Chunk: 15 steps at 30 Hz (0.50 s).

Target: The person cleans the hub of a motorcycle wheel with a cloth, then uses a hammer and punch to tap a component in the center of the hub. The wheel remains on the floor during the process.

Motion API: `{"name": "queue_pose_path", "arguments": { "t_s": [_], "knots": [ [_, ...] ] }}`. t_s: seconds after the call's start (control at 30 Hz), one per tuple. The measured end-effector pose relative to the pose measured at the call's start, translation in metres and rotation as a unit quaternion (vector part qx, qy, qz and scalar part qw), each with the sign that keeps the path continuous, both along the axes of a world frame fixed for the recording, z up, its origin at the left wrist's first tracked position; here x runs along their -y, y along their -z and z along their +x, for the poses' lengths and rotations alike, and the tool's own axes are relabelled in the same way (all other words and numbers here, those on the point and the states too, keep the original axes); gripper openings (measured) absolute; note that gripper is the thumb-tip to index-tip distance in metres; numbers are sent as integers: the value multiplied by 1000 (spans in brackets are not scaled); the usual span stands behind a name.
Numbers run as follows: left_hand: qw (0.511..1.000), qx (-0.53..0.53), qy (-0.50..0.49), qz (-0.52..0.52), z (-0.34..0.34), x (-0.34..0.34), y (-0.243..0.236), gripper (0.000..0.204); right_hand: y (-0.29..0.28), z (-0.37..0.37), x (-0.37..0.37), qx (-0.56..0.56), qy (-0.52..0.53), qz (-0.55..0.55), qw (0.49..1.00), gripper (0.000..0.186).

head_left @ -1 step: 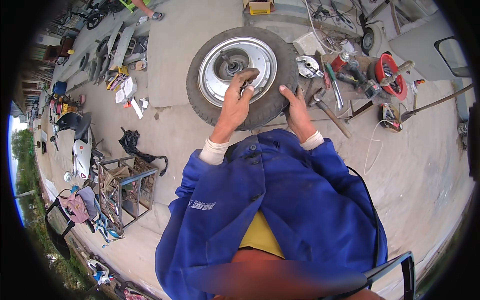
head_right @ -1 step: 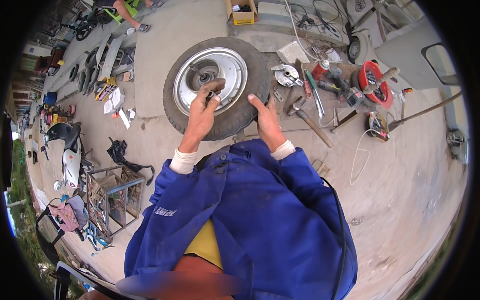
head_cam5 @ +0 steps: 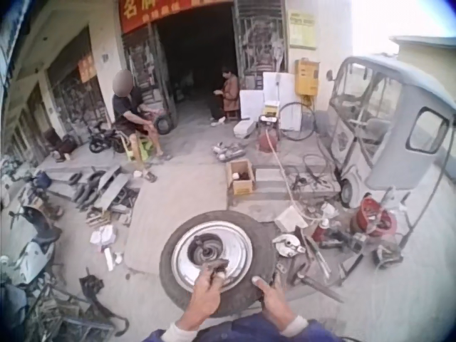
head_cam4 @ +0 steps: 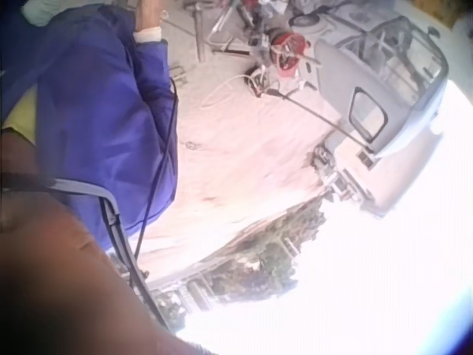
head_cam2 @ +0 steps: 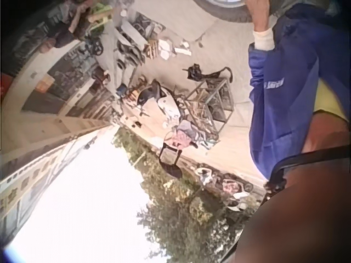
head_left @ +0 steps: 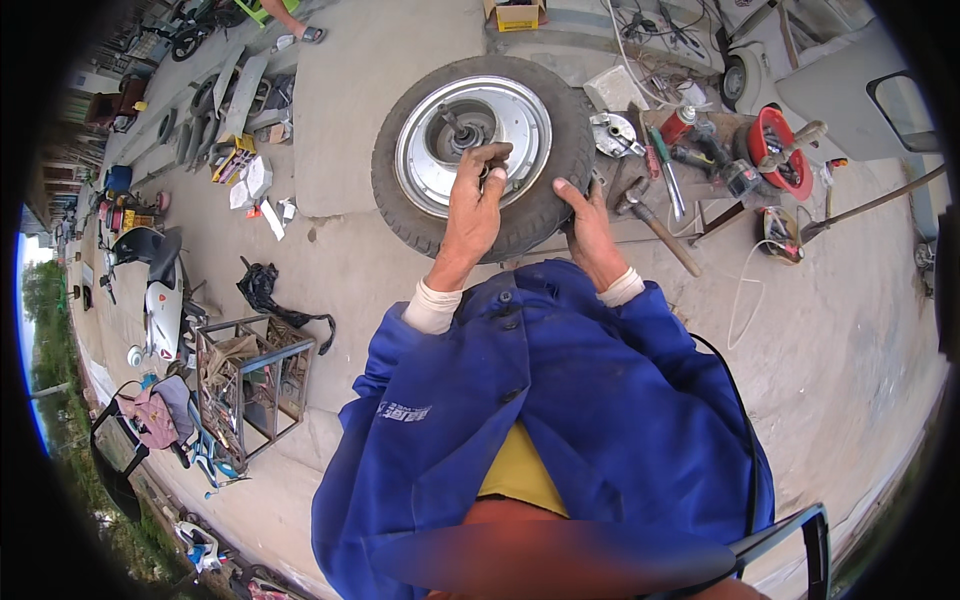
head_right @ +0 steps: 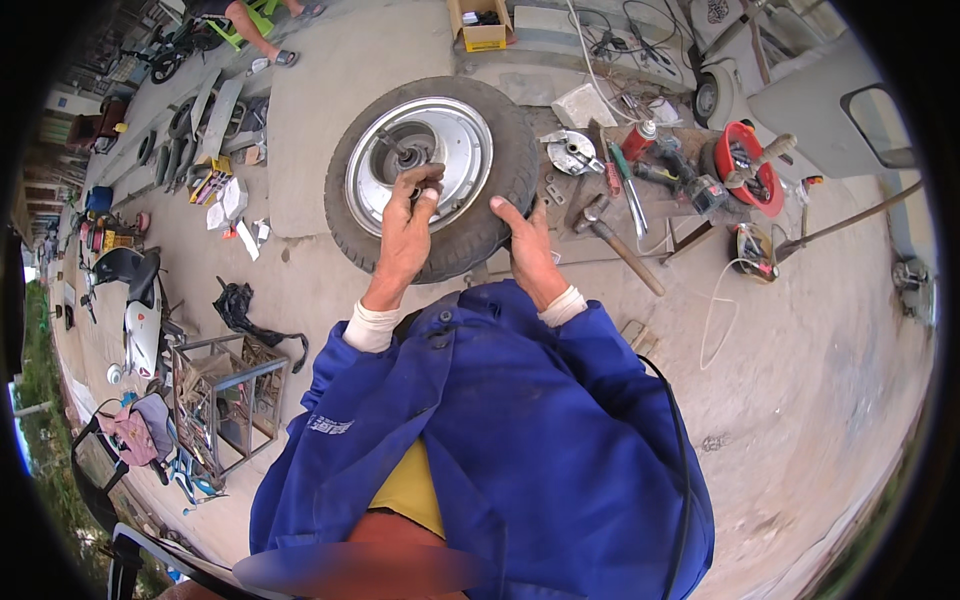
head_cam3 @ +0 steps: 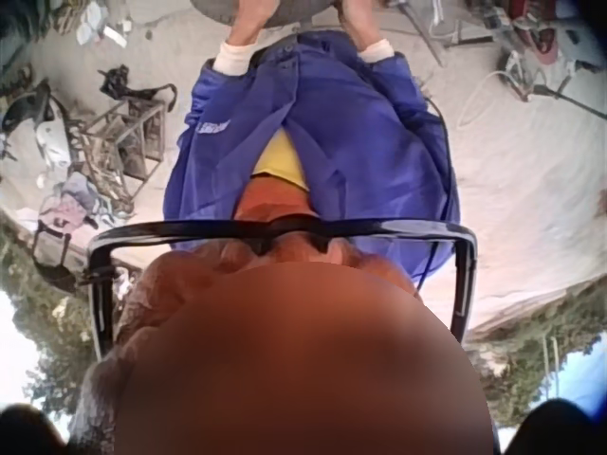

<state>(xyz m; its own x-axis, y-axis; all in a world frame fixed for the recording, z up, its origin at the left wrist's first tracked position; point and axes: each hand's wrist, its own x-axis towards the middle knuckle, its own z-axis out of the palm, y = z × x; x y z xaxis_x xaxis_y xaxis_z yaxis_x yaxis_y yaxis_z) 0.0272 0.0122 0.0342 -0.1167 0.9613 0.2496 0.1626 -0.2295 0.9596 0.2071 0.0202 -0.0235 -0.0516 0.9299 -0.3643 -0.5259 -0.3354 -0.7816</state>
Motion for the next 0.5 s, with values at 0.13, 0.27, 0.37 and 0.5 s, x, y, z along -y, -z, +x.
{"name": "queue_pose_path", "arguments": {
  "t_s": [0.13, 0.27, 0.37, 0.5],
  "knots": [
    [977, 196, -59, -56, -7, -12, 20, 20, 6, -8, 20, 2, -11, 11, 1000, 97],
    [954, 259, 129, -82, -45, -25, 28, 31, 1, -2, 25, 56, -67, -11, 996, 91],
    [977, 203, 29, -56, -32, -12, 21, 31, 10, 17, 17, 53, -54, -46, 996, 78],
    [981, 148, -127, 10, -3, -2, 33, 38, 72, 89, -18, 178, 65, -28, 981, 74]
  ]
}}
